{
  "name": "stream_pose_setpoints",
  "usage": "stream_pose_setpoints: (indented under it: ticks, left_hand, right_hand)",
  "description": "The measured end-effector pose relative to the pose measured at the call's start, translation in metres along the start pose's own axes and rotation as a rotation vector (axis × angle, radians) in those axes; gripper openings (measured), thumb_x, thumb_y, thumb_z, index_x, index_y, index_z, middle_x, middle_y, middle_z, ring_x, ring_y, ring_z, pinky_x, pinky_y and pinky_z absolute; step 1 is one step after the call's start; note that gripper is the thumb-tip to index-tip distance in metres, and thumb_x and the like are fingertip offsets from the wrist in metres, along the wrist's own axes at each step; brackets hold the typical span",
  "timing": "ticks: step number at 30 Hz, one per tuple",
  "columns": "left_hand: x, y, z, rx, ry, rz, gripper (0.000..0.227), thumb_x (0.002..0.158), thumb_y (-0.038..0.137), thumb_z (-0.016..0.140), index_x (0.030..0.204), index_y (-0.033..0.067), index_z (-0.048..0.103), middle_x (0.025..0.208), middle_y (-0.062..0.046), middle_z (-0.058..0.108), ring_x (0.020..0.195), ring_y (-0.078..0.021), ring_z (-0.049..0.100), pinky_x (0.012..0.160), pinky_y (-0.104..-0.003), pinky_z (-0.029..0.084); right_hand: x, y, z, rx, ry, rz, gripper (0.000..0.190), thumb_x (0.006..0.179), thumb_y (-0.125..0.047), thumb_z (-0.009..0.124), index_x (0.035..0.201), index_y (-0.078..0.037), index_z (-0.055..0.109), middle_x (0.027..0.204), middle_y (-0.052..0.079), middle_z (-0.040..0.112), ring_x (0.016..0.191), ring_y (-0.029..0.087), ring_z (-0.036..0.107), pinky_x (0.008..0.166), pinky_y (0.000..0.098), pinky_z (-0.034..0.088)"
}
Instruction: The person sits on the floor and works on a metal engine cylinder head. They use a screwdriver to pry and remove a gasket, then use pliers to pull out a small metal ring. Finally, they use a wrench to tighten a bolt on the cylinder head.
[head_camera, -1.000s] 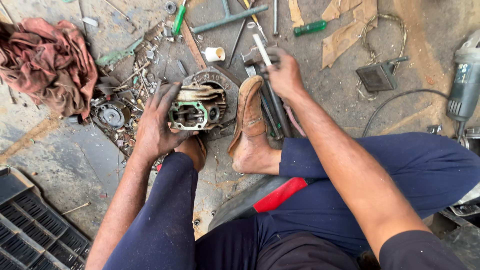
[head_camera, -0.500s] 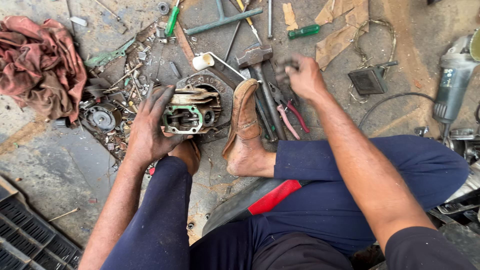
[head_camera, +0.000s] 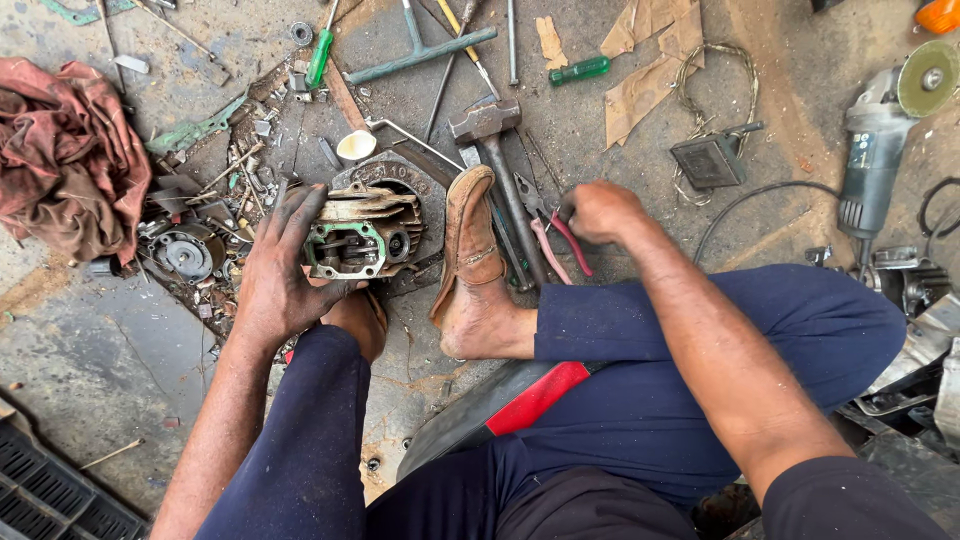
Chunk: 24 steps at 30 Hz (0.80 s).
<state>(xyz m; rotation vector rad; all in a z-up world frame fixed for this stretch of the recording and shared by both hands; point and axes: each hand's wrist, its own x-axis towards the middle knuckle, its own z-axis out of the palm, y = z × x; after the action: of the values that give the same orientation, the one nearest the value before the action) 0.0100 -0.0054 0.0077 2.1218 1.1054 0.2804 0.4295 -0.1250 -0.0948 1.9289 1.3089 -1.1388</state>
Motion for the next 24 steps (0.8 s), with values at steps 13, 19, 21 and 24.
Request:
stream_pose_setpoints:
  ticks: [13, 19, 21, 24]
  left_hand:
    - [-0.002, -0.009, 0.003, -0.003, -0.009, 0.020, 0.109, 0.055, 0.021, 0.090, 0.152, 0.0049, 0.044, 0.152, -0.020, 0.048, 0.145, -0.0438, 0.040, 0.119, -0.050, 0.035]
    - [-0.001, -0.011, 0.005, -0.013, -0.003, 0.023, 0.111, 0.053, 0.025, 0.092, 0.151, 0.0049, 0.044, 0.151, -0.019, 0.048, 0.145, -0.0427, 0.039, 0.120, -0.050, 0.034]
    - [0.000, -0.011, 0.003, -0.031, 0.002, 0.037, 0.110, 0.053, 0.027, 0.093, 0.150, 0.0054, 0.044, 0.149, -0.018, 0.049, 0.144, -0.0420, 0.040, 0.121, -0.049, 0.035]
    - [-0.001, -0.007, 0.000, -0.038, 0.007, -0.006, 0.113, 0.049, 0.028, 0.094, 0.149, 0.0077, 0.046, 0.148, -0.018, 0.050, 0.143, -0.0444, 0.038, 0.119, -0.050, 0.033]
  right_hand:
    - [0.049, -0.042, -0.047, 0.451, 0.850, -0.307, 0.012, 0.097, -0.016, 0.072, 0.102, -0.005, 0.074, 0.099, 0.014, 0.077, 0.090, 0.029, 0.074, 0.082, 0.0457, 0.057]
    - [0.090, -0.082, -0.098, 0.550, 0.897, -0.327, 0.014, 0.093, -0.014, 0.071, 0.104, -0.008, 0.078, 0.096, 0.016, 0.078, 0.089, 0.034, 0.075, 0.083, 0.0459, 0.058]
    - [0.094, -0.097, -0.106, 0.396, 0.740, -0.204, 0.022, 0.088, -0.024, 0.077, 0.104, -0.010, 0.076, 0.098, 0.020, 0.075, 0.092, 0.039, 0.072, 0.083, 0.0497, 0.056]
    - [0.103, -0.108, -0.116, 0.182, 0.645, -0.111, 0.032, 0.085, -0.031, 0.081, 0.103, -0.005, 0.073, 0.103, 0.023, 0.072, 0.098, 0.042, 0.070, 0.085, 0.0528, 0.055]
